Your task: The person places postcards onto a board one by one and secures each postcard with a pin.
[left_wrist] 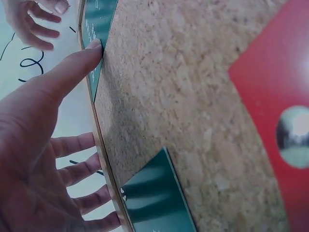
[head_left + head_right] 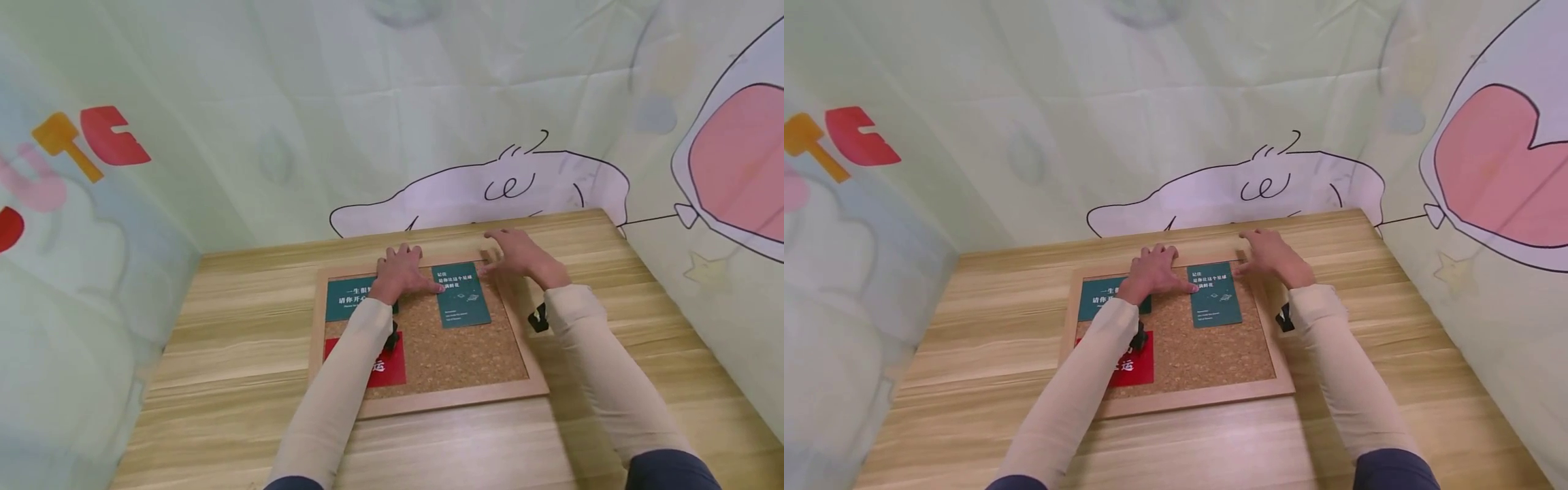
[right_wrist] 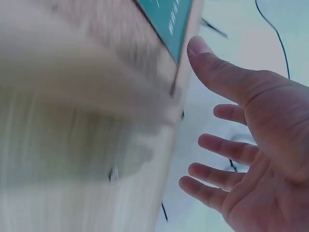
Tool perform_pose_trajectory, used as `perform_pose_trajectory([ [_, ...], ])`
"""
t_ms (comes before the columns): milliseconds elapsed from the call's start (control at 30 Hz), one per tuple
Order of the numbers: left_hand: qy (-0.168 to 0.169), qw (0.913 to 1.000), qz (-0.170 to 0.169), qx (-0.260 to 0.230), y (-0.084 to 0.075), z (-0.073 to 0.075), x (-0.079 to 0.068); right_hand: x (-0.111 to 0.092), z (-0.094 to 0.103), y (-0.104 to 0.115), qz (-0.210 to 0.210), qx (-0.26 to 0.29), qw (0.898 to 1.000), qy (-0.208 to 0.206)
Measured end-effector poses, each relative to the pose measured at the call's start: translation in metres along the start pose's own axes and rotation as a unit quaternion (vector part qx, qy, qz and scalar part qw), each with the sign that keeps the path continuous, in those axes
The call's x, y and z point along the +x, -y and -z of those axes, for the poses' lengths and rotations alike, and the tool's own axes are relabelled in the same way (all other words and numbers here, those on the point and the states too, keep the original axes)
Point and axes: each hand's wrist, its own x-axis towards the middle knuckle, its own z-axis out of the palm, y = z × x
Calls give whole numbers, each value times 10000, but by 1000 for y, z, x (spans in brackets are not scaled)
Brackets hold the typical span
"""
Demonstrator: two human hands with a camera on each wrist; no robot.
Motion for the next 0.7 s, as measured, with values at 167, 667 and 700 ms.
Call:
perform_pose_trajectory([
  [167,12,10000,9,19,0,0,0,-16,9,-25,-31,-231,9996,-181],
  [667,14,10000,25,25,0,-1,1,-40,-16,-76,451,87,9973,-572],
  [700,8,10000,21,18,0,-1,1,-40,-17,-76,493,98,9969,-607],
])
